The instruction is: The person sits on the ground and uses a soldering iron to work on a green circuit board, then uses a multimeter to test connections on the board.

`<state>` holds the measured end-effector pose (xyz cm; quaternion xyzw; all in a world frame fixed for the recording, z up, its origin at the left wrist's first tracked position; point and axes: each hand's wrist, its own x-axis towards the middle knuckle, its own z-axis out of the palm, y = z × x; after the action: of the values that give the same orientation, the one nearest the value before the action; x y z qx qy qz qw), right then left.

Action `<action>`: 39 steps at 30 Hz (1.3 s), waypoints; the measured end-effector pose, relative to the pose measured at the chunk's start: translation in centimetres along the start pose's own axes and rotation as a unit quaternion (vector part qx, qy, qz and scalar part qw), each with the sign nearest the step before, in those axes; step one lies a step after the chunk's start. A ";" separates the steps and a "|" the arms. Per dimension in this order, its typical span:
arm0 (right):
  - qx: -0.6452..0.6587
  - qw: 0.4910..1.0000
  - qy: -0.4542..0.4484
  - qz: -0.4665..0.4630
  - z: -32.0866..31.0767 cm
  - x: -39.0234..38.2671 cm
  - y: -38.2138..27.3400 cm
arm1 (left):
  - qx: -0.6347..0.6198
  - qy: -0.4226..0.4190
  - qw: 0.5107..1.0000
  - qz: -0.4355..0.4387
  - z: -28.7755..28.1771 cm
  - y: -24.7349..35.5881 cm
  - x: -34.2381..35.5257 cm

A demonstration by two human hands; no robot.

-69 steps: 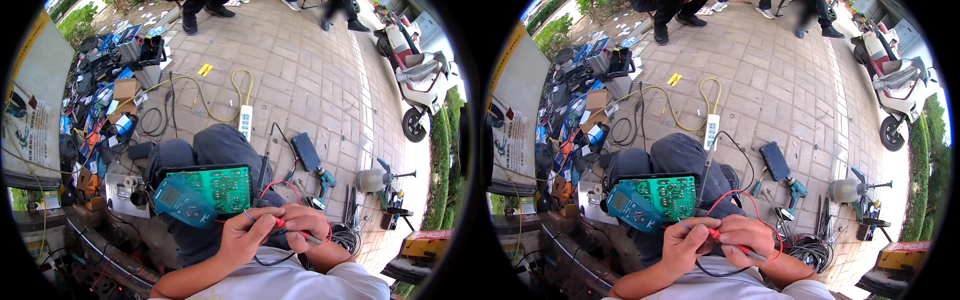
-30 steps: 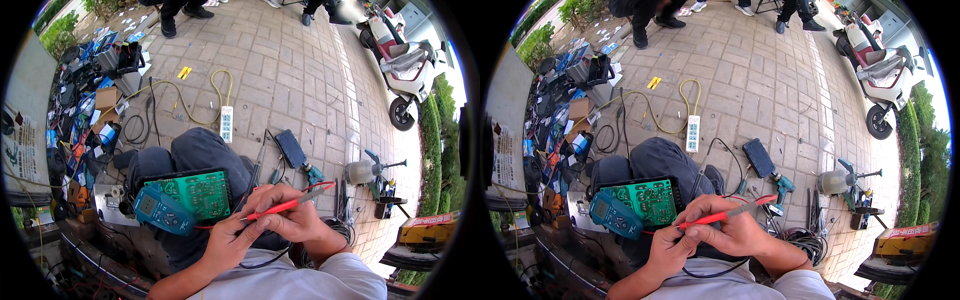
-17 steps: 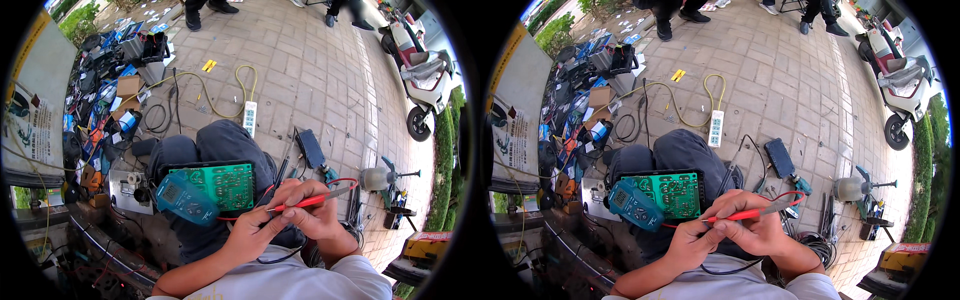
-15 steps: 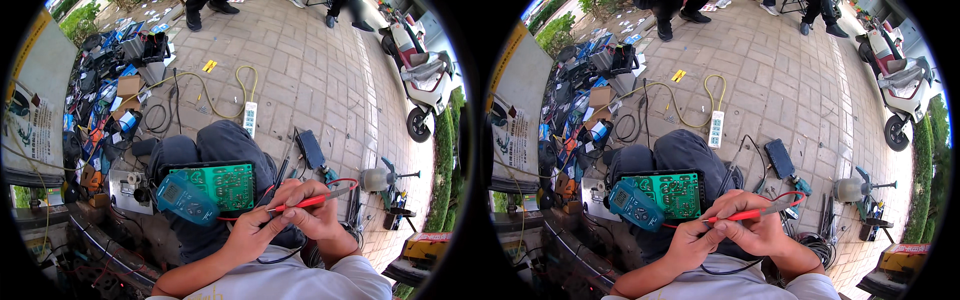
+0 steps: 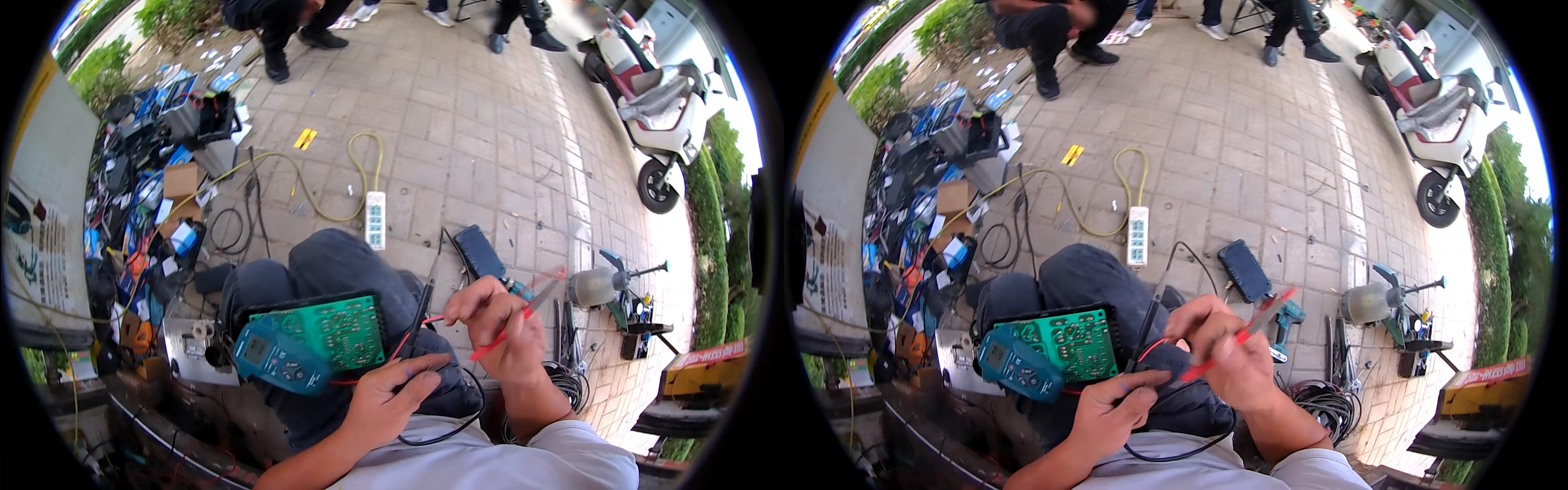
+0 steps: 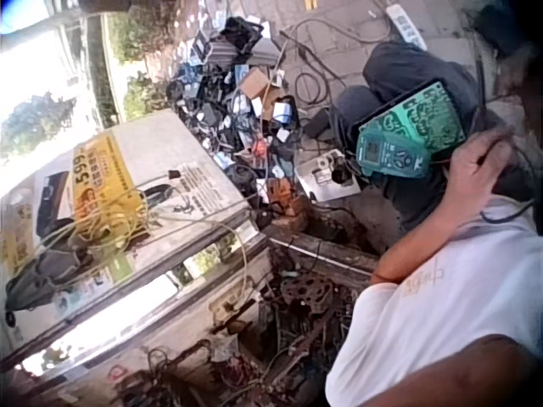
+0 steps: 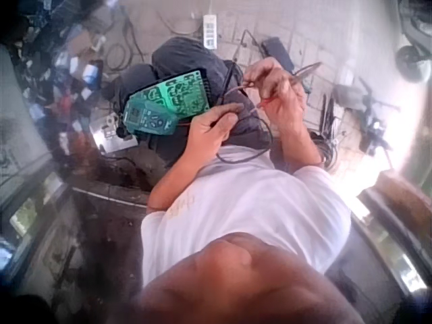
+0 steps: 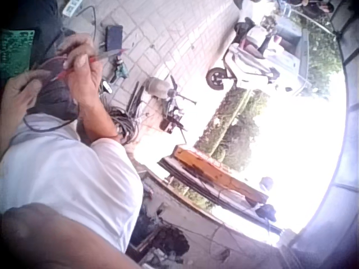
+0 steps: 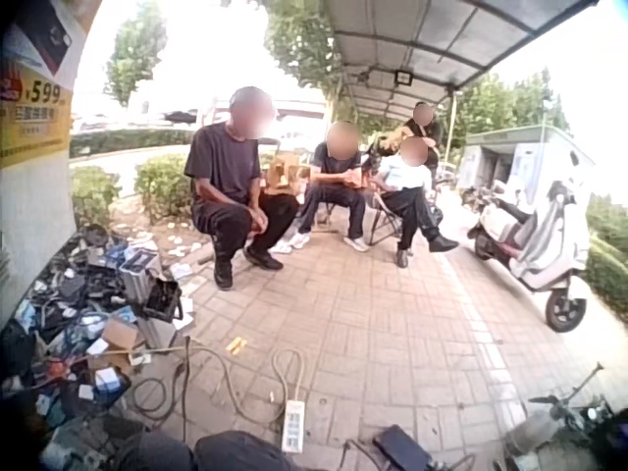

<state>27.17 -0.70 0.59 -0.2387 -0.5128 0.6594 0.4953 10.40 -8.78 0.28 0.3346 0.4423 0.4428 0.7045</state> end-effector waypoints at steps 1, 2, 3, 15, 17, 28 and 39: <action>0.045 0.998 0.043 0.008 -0.5 0.0 0.2 | 0.004 -0.014 1.000 0.001 -0.2 -0.2 0.0; 0.091 0.992 0.085 0.016 -1.0 -0.1 0.4 | 0.007 -0.028 1.000 0.001 -0.1 -0.4 0.1; 0.076 0.985 0.115 0.100 -1.5 -0.3 0.8 | 0.028 -0.038 0.999 0.025 0.2 -0.3 0.3; -0.115 0.961 0.097 0.233 -3.1 0.2 -0.2 | -0.076 -0.008 0.996 0.047 2.7 -0.4 1.1; -0.120 0.941 -0.023 0.317 -4.4 -2.2 1.5 | -0.078 0.009 0.991 0.109 3.1 -0.4 1.8; 0.037 0.949 0.006 0.313 -2.7 -6.8 3.9 | 0.433 0.069 0.841 0.316 3.6 0.0 2.1; -0.379 0.815 0.147 0.414 -22.6 -7.0 16.2 | 0.719 0.148 0.657 0.172 -7.6 6.9 -5.4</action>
<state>41.92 3.29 -23.71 -0.6910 -0.4961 0.5129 0.1155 0.03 -10.55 5.07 0.7366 0.6561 0.1432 0.0805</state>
